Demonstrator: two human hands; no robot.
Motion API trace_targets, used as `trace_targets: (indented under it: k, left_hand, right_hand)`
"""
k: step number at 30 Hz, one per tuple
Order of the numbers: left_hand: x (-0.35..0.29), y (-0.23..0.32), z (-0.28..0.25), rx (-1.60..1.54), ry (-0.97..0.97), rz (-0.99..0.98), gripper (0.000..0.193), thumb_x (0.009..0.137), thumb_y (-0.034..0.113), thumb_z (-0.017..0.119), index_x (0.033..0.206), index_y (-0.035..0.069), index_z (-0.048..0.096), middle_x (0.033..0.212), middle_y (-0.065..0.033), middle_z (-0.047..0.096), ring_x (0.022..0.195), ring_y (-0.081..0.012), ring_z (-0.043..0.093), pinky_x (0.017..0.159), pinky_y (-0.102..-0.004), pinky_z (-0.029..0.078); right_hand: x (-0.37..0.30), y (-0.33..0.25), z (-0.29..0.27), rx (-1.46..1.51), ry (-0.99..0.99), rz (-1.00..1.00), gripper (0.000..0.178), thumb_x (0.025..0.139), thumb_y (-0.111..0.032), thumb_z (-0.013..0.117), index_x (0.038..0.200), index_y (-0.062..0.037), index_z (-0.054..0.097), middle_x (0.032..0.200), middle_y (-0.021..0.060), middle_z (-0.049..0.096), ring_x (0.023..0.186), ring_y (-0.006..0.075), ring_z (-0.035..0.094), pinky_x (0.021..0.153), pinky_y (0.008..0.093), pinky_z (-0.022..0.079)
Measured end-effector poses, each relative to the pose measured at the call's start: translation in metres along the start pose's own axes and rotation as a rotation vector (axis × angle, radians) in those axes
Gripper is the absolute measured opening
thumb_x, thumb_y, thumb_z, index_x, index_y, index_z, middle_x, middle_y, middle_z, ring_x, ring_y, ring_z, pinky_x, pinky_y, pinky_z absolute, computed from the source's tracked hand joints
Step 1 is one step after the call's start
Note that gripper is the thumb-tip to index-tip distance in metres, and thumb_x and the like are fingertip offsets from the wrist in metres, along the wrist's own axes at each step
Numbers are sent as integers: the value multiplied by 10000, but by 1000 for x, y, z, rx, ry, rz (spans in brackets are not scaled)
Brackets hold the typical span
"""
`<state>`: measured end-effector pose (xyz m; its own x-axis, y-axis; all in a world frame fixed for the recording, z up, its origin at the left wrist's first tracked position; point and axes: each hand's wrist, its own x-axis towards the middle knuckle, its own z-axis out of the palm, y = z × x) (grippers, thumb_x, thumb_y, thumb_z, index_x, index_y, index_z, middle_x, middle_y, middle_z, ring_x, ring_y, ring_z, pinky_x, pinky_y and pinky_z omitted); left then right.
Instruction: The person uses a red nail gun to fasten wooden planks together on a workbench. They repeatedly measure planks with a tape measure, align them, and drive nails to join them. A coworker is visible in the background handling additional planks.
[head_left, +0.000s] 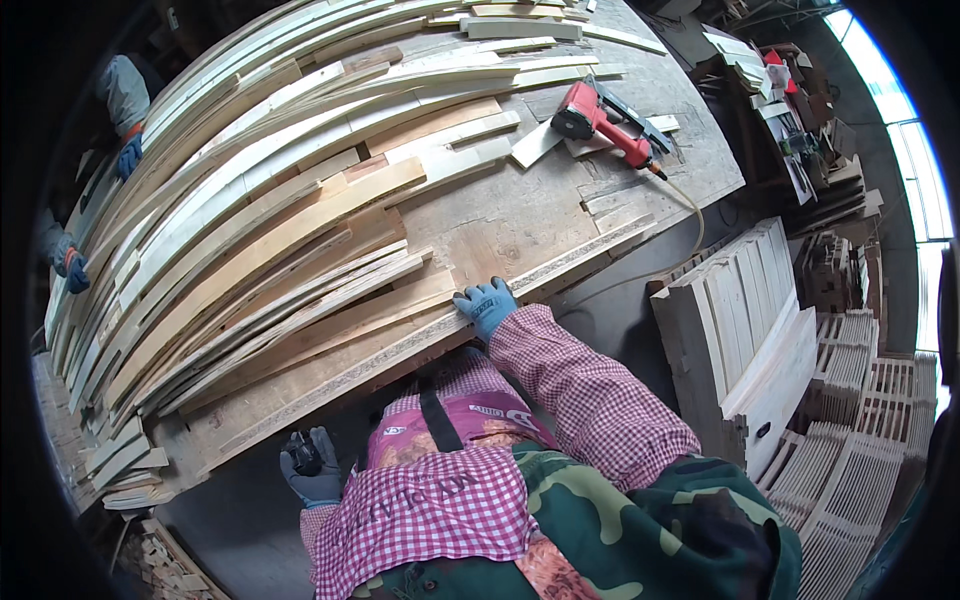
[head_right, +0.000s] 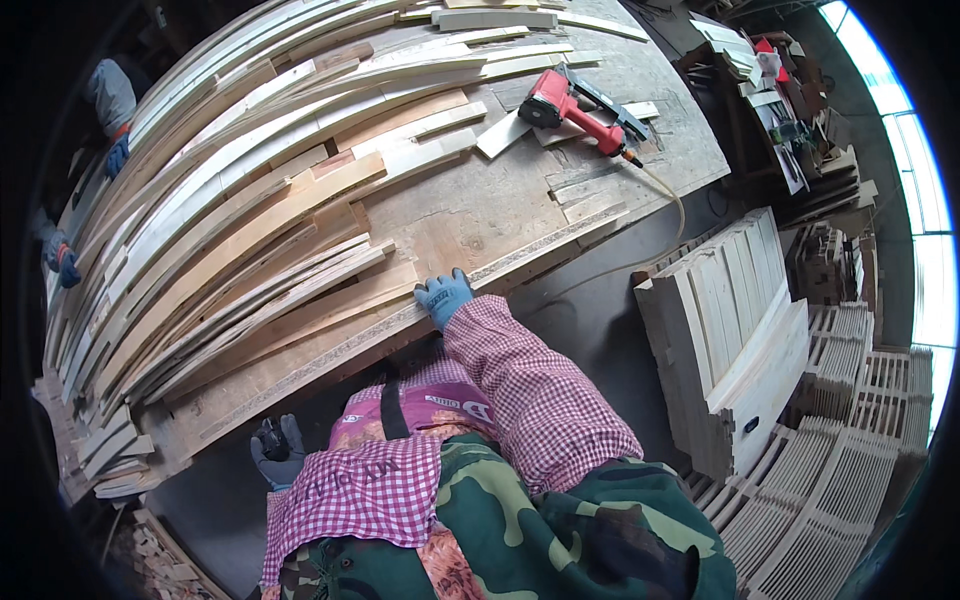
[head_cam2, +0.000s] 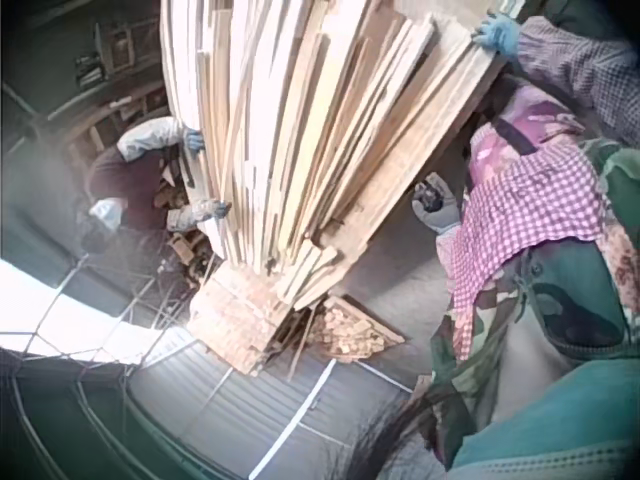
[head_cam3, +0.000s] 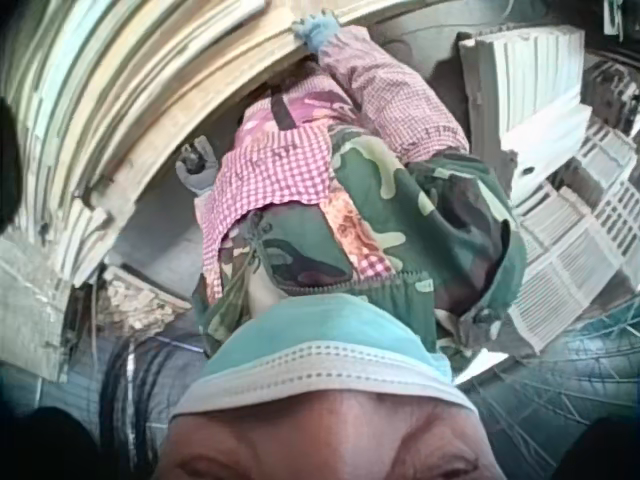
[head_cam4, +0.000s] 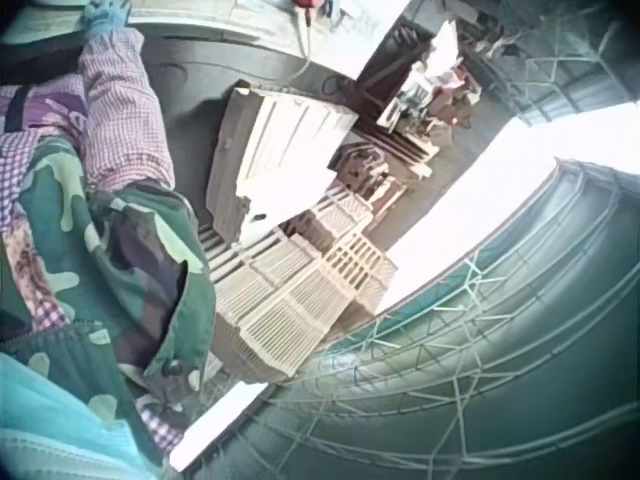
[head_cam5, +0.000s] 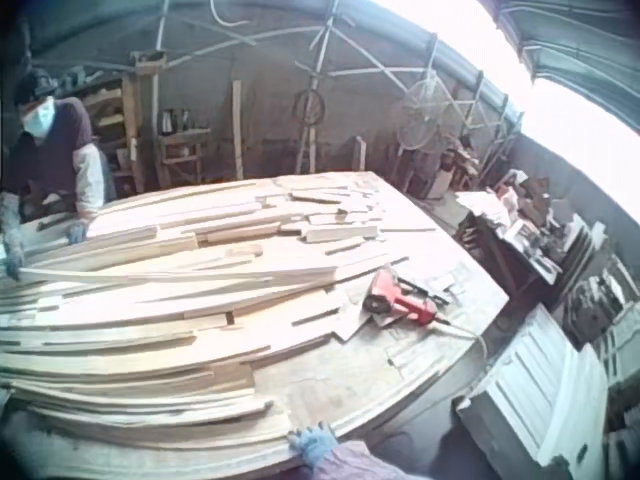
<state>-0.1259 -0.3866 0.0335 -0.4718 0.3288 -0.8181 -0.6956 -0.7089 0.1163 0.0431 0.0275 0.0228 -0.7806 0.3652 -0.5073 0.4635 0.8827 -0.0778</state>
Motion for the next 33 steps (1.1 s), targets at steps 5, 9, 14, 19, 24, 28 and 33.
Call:
trace_targets:
  k: [5,9,14,19,24,28,33]
  left_hand:
    - [11,5,16,111,30,50,461,778,294,673,1168,69,573,1192,-177,571,1152,-377,510,979,-538,442]
    - [16,3,41,207,53,186,390,818,326,638,1134,107,570,1160,-122,598,1083,-356,560,945,-559,467]
    - [35,7,56,308,34,137,317,819,307,639,1079,133,591,1142,-76,615,1079,-271,572,957,-590,434]
    - [58,5,21,501,31,161,331,822,341,618,1099,160,595,1198,-64,594,1120,-233,542,941,-533,434]
    - [71,13,4,570,6,172,358,818,371,624,1102,156,589,1182,-84,596,1086,-244,554,935,-502,443]
    - [69,9,19,557,18,162,392,807,368,644,1117,140,572,1135,-108,608,1047,-256,572,922,-493,460]
    - [65,6,28,548,-26,132,396,802,365,648,1112,133,567,1106,-119,615,1030,-260,578,913,-484,468]
  right_hand:
    - [-10,0,-18,-45,-118,-44,457,817,-231,604,1260,-206,493,1189,23,557,1136,196,519,995,418,331]
    - [-14,6,-17,-68,135,-100,403,824,-231,572,1221,-198,518,1143,6,579,1102,174,533,974,390,350]
    - [-12,17,17,-44,581,30,380,860,-204,462,1237,-165,496,1212,22,524,1215,210,440,1083,498,242]
    - [-42,12,15,-45,216,49,659,818,-360,577,1402,-178,330,1442,78,334,1315,262,321,1060,471,259]
    - [-44,14,9,55,213,46,774,741,-392,670,1401,-177,326,1403,106,356,1293,286,330,1023,431,290]
    - [-26,5,2,55,262,72,792,710,-366,694,1391,-179,336,1372,114,379,1289,305,325,1080,476,214]
    - [-5,7,-13,-20,50,4,731,686,-347,729,1322,-184,408,1289,84,451,1244,273,376,1115,509,140]
